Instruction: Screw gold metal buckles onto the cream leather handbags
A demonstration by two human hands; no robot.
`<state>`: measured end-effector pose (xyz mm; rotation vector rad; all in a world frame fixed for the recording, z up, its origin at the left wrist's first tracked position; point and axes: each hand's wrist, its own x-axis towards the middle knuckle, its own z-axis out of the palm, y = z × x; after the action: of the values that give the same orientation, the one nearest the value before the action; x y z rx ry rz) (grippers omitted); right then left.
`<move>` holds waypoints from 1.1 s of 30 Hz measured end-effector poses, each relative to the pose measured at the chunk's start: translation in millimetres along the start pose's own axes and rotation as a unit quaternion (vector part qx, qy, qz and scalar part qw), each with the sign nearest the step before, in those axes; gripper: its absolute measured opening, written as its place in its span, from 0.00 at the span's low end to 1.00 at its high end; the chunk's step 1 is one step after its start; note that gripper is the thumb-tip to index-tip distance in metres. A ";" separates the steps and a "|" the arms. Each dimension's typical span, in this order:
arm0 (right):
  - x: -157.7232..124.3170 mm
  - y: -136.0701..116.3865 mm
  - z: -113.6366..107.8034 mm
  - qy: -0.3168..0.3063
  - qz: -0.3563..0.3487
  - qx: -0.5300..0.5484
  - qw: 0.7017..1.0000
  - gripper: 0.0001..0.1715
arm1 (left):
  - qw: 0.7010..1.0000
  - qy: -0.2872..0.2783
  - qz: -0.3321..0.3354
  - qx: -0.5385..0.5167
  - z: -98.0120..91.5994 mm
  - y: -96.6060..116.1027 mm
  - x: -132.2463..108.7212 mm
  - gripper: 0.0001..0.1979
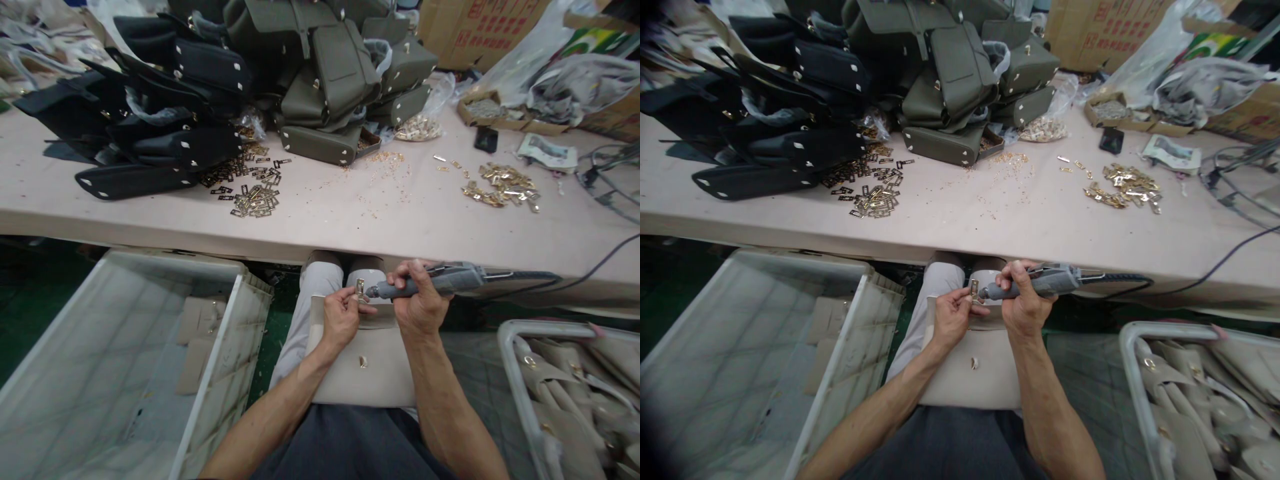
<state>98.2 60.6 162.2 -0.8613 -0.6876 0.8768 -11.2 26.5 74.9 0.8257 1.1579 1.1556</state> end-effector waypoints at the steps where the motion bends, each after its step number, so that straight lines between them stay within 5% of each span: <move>1: -1.3 0.4 0.8 -0.011 -0.011 -0.006 1.000 0.13 | 1.000 0.000 0.000 0.003 -0.1 0.1 0.1 0.12; 10: -10.3 -4.1 6.2 -0.079 -0.055 -0.038 0.995 0.08 | 1.000 -0.005 0.002 -0.014 -0.3 0.4 0.3 0.11; 18: -10.9 -5.9 5.4 -0.077 -0.064 -0.040 0.994 0.08 | 0.997 -0.049 0.003 -0.062 -4.2 -2.9 1.2 0.14; 33: -12.8 -11.0 8.5 -0.059 -0.054 -0.034 0.996 0.07 | 0.998 -0.043 0.006 -0.045 -2.9 -3.3 -0.1 0.13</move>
<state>89.4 48.5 173.7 -0.8291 -0.8634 0.8165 -13.2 25.4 71.2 0.8071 1.0229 1.1632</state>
